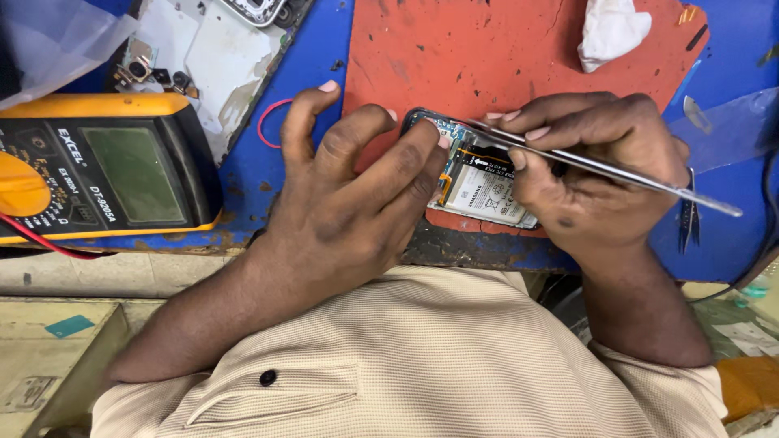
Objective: The person uses a screwdriver to remove screws from a smartphone, then uses tweezers to disconnect internal components. They test the device by powering it on and connecting a charging cable.
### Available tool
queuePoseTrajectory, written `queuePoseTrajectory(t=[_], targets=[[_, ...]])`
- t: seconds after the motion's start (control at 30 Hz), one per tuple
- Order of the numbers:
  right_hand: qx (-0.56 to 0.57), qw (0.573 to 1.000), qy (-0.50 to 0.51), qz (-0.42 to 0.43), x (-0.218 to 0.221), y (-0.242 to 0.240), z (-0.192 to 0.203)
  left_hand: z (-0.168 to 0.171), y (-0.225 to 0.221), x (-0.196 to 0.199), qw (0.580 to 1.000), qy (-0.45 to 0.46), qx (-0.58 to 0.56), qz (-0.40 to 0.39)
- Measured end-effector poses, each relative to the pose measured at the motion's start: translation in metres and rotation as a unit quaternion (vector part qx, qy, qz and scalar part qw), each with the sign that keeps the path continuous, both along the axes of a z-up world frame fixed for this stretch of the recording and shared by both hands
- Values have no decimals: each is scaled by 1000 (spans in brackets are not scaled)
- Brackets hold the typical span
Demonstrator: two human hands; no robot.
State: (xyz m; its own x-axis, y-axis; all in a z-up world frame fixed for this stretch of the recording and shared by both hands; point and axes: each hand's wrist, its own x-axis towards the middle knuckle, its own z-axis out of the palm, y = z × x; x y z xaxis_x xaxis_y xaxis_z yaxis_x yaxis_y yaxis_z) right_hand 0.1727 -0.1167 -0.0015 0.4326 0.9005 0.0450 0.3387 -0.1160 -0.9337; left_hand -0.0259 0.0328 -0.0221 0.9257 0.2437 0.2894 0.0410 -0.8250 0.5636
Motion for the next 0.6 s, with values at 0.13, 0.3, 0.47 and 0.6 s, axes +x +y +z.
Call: queuePoseTrajectory(t=[0.13,0.3,0.47,0.6], targets=[[-10,999,-45,20,-1,3,1,-1,0,1,1000,-5,-14,1],[-14,1000,-17,15,-1,2,3,0,0,1,1000,-2,-23,5],[-7,1000,2,14,-1,3,3,1,0,1,1000,12,-24,10],[-15,997,-64,34,0,7,5,0,-1,2,999,18,-26,19]])
